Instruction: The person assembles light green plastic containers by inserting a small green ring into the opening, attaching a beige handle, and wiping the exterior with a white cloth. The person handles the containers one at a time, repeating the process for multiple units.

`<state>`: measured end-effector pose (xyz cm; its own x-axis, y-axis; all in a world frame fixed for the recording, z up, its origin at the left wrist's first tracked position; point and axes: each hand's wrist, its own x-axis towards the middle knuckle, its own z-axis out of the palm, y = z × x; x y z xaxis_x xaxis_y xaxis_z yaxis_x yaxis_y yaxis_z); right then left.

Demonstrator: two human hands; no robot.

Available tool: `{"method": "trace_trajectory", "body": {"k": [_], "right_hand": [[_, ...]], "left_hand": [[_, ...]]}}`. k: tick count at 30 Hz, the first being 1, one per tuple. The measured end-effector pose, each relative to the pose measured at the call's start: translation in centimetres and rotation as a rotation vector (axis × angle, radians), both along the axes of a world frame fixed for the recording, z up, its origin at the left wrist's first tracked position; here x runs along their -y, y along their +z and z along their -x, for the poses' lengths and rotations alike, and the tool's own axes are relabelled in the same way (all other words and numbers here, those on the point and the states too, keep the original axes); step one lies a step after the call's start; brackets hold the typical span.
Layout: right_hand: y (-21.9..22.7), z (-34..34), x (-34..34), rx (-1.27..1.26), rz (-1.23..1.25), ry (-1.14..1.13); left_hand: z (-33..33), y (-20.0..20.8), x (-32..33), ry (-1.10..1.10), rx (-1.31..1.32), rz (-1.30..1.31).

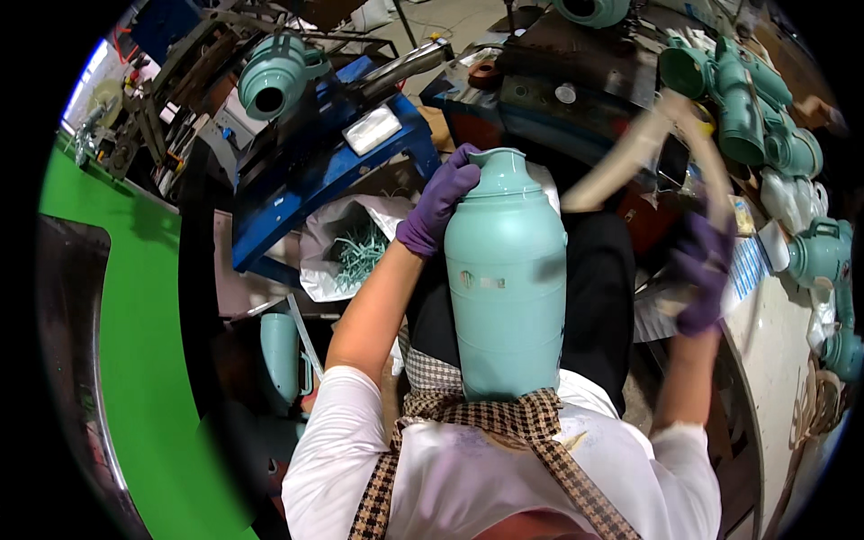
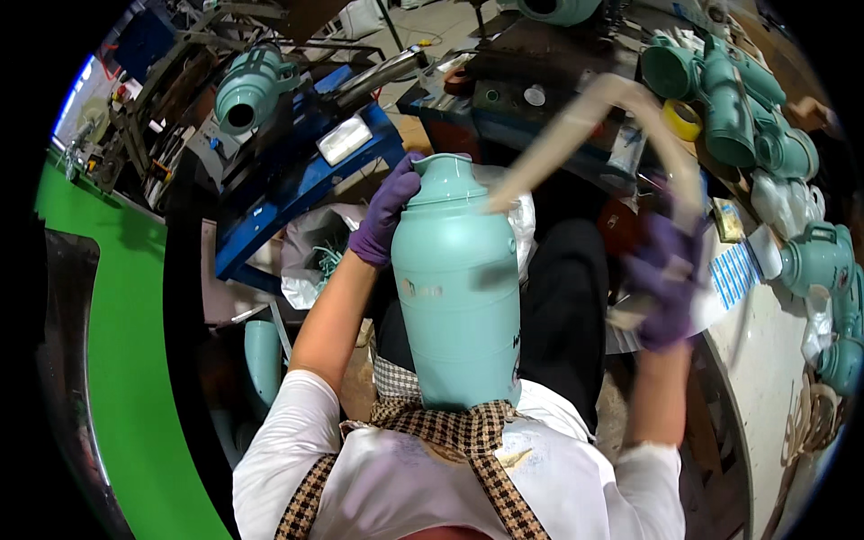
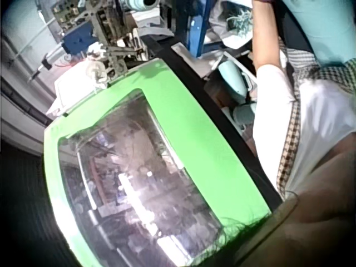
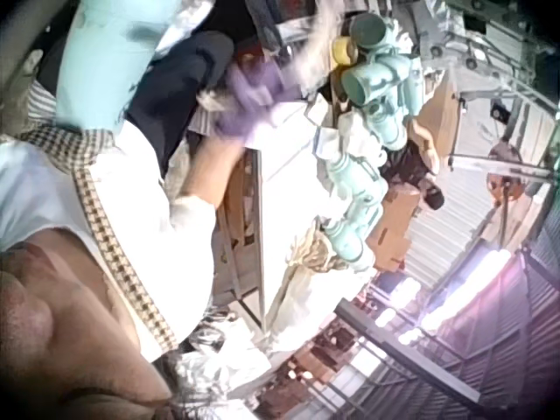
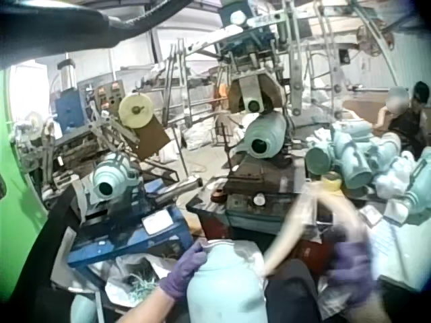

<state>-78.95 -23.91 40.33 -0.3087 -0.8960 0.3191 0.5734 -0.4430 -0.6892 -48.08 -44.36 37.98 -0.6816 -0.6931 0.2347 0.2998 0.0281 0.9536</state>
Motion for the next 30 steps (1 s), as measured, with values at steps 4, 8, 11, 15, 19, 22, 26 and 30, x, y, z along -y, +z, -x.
{"method": "trace_trajectory", "body": {"k": [4,8,11,15,19,22,26,30], "right_hand": [[1.5,-9.8,7.8,0.063,-0.113,0.180],[2.8,-11.7,10.0,-0.083,-0.257,0.349],[3.3,-13.4,10.3,-0.499,-0.160,0.201],[4.4,-15.8,8.4,-1.113,0.432,-0.085],[3.9,-16.4,6.5,-1.302,1.048,-0.406],[2.3,-15.3,8.8,-0.930,0.755,-0.450],[-1.3,-14.4,13.7,-0.106,0.298,-0.008],[-6.4,-10.0,16.1,0.073,0.087,0.325]], "left_hand": [[0.2,3.0,-1.8,0.013,-0.056,0.058],[-2.7,4.3,-2.6,0.007,-0.007,0.104],[-3.5,3.5,-3.3,0.068,-0.057,0.114],[-4.7,3.7,-2.5,-0.045,0.069,0.090],[-3.9,2.9,-2.9,-0.053,-0.208,0.031],[-3.5,2.8,-3.8,0.055,-0.202,-0.037],[-3.0,0.3,-1.8,0.142,-0.474,-0.217],[-1.3,0.8,-2.1,0.050,-0.426,0.058]]}}
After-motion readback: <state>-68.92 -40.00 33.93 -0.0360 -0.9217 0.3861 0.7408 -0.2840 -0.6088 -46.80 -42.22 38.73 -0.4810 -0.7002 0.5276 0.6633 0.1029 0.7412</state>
